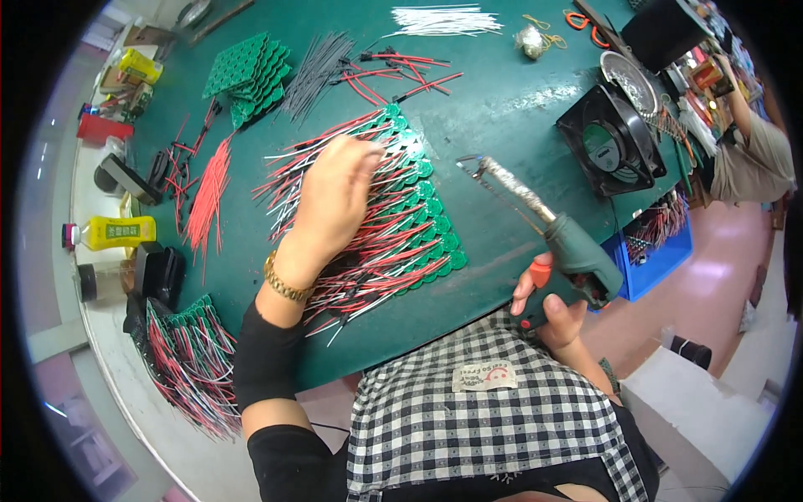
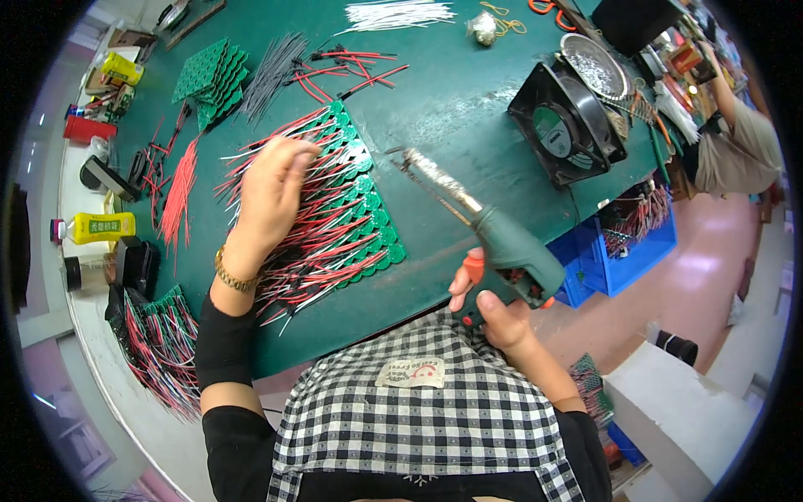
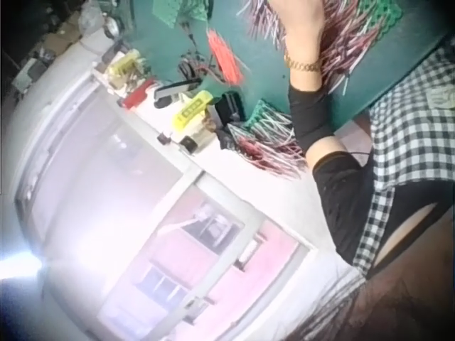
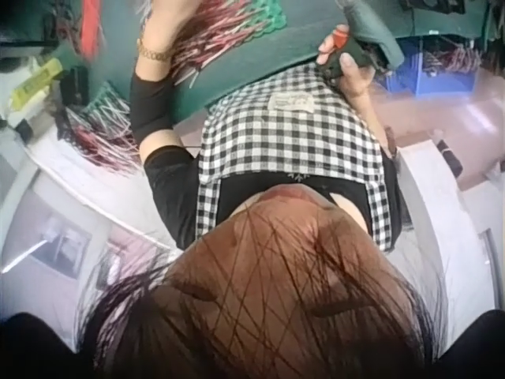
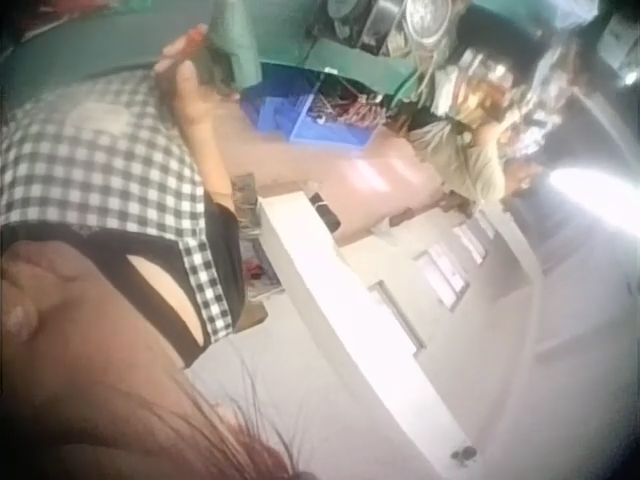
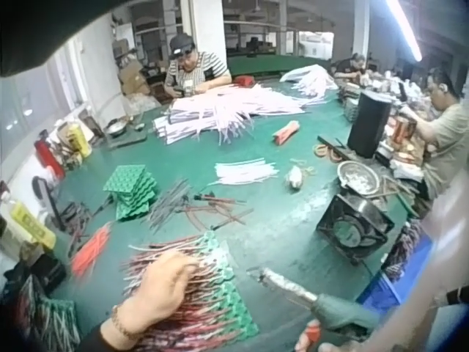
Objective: The person solders wires onto circular green circuit boards using a soldering iron.
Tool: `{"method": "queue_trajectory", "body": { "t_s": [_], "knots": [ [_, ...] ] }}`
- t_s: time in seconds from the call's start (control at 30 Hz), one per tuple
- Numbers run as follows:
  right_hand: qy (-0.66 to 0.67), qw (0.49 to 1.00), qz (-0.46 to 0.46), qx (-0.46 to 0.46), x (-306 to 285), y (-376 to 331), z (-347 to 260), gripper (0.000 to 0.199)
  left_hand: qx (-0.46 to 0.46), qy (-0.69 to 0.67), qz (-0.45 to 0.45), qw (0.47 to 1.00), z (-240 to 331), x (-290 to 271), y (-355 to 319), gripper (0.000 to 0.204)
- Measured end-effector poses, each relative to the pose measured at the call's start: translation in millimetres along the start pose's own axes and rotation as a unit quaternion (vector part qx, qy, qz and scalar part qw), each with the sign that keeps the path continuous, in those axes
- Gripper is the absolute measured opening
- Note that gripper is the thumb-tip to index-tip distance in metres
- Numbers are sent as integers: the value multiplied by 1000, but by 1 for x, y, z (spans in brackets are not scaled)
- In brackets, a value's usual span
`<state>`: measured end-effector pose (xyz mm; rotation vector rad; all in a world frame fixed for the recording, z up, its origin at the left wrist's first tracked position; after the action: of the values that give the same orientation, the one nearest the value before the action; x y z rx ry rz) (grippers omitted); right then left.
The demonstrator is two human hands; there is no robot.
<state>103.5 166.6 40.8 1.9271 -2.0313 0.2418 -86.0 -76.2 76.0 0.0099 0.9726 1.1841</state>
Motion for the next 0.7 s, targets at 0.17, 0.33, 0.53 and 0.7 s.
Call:
{"method": "queue_trajectory", "body": {
  "t_s": [0.17, 0.33, 0.53, 0.7],
  "knots": [
    [-67, 997, -29, -8, 6, -1, 3, 52, 15, 111, 64, 992, 17, -21, -7, 17],
    [-91, 994, -66, 0, 6, -3, 7, 40, 78, 102, 110, 986, 32, -13, -16, 28],
    [-102, 991, -85, 3, 4, -3, 2, 38, 29, 56, 22, 998, 34, 8, -26, 9],
    [-116, 990, -74, 13, 6, -1, 3, 44, -62, -21, 3, 998, 26, 19, -25, 6]
  ]
}}
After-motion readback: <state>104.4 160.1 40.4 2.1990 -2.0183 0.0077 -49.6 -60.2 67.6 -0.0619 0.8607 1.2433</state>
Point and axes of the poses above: each hand's wrist, its own y-axis towards the middle knuckle, its own x-axis out of the palm, z = x × y, the point moved 4 cm from there along y, towards the middle knuckle, and after that the axes turned 3 degrees about -x, right-handed, at the moved point
